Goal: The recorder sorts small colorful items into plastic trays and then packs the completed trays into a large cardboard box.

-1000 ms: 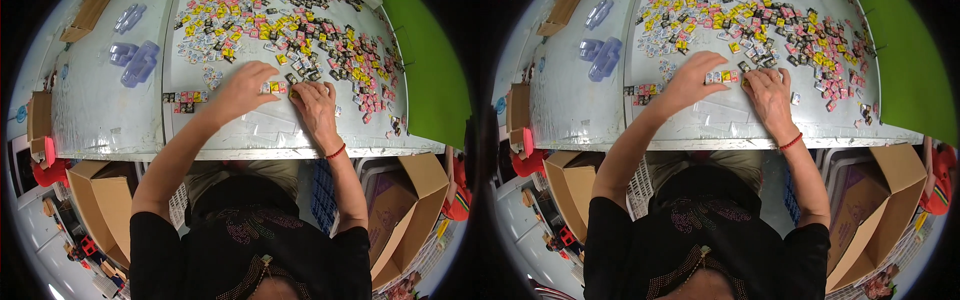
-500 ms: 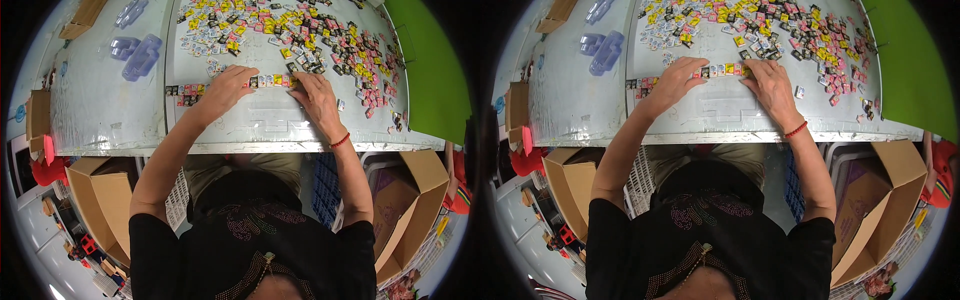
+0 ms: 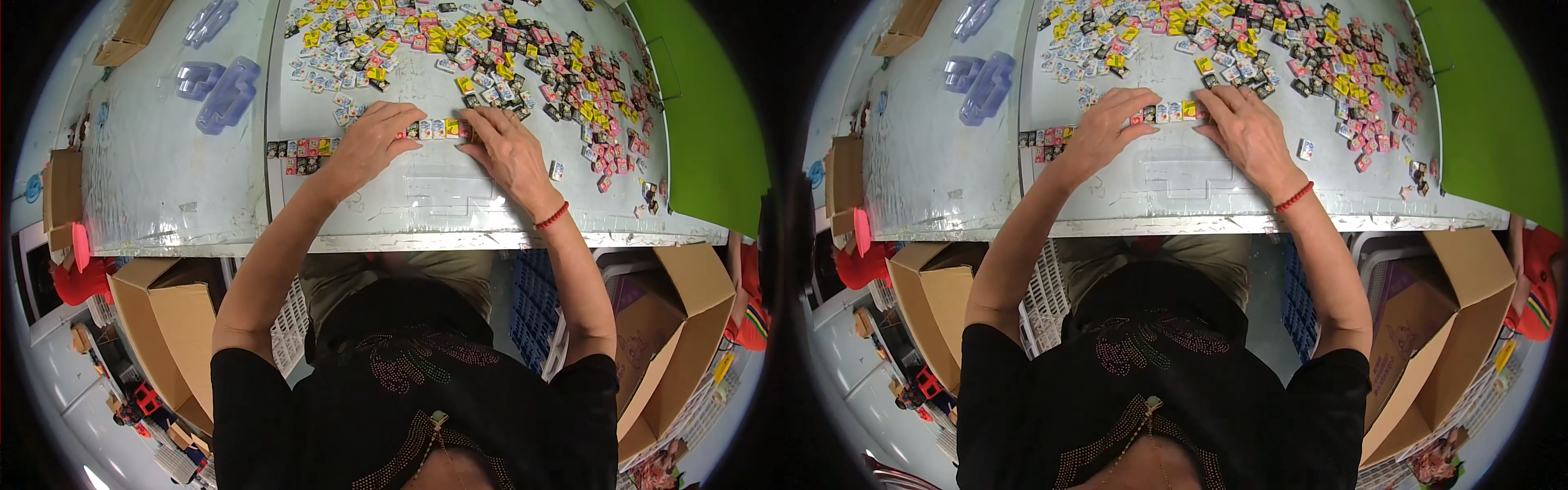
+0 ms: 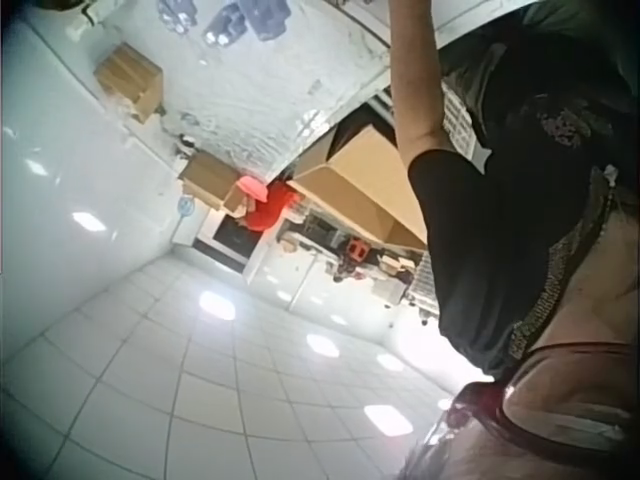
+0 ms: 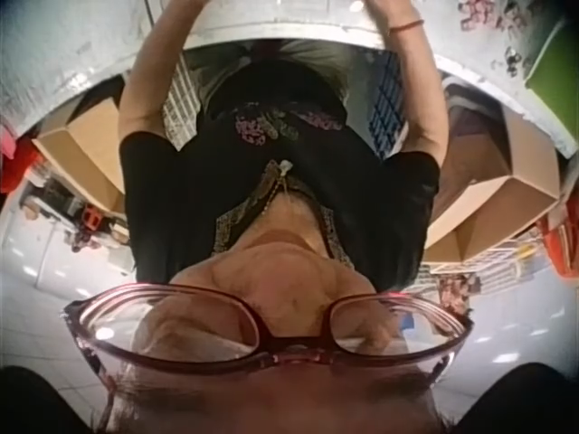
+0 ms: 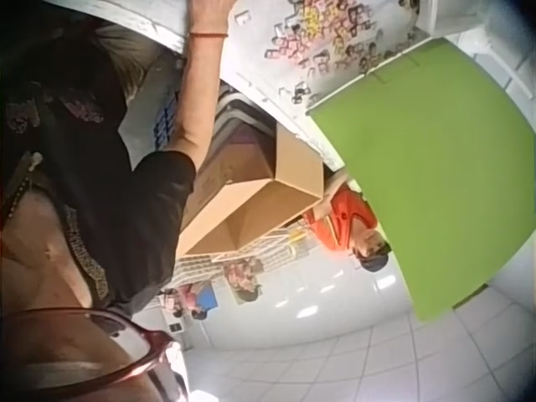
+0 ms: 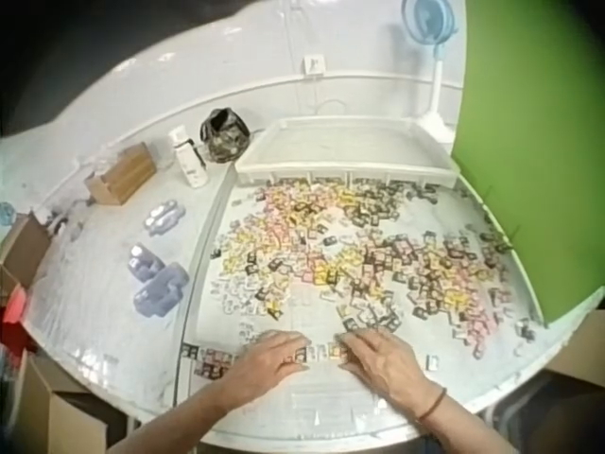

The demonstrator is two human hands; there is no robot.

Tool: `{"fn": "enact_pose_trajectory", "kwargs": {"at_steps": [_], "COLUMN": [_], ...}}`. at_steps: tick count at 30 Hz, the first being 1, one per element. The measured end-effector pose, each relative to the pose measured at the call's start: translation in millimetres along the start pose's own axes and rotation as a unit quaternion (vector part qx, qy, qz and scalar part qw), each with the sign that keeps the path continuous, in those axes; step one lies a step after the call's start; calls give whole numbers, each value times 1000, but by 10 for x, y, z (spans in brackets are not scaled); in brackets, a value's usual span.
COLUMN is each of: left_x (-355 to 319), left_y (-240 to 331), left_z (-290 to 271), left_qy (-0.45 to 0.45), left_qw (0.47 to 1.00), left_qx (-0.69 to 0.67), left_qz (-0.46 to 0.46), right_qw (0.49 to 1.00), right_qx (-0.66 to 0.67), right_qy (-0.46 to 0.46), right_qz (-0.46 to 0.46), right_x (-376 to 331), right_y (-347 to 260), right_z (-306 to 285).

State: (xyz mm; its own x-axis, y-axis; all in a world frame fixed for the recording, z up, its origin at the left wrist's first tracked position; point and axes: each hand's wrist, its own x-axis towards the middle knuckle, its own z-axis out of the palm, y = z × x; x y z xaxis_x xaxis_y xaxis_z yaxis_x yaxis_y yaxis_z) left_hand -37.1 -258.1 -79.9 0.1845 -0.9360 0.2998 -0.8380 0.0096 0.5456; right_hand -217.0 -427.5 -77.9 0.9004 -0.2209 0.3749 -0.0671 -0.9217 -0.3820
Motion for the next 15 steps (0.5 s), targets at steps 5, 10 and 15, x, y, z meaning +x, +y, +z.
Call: {"fn": "enact_pose_trajectory", "kwargs": {"at_steps": [5,10,15], "left_x": [61,32,-237], "left_y": [-23,84,458], "left_z": [74,-23,-183], "left_qy": [-7,1,-7], "left_qw": [1000,1000,999], "left_qx": [-17,-27,-15], "left_qz": [-5,4,30], "right_qw": [1000,1000,998], "right_qx": [-13,-8,-30], "right_qy": [-10,-13,-57], "right_qz": [-7,5,-4], "right_x": [34,28,-126], "right_y": [28,-89,-487], "right_z": [89,-52,-338]}}
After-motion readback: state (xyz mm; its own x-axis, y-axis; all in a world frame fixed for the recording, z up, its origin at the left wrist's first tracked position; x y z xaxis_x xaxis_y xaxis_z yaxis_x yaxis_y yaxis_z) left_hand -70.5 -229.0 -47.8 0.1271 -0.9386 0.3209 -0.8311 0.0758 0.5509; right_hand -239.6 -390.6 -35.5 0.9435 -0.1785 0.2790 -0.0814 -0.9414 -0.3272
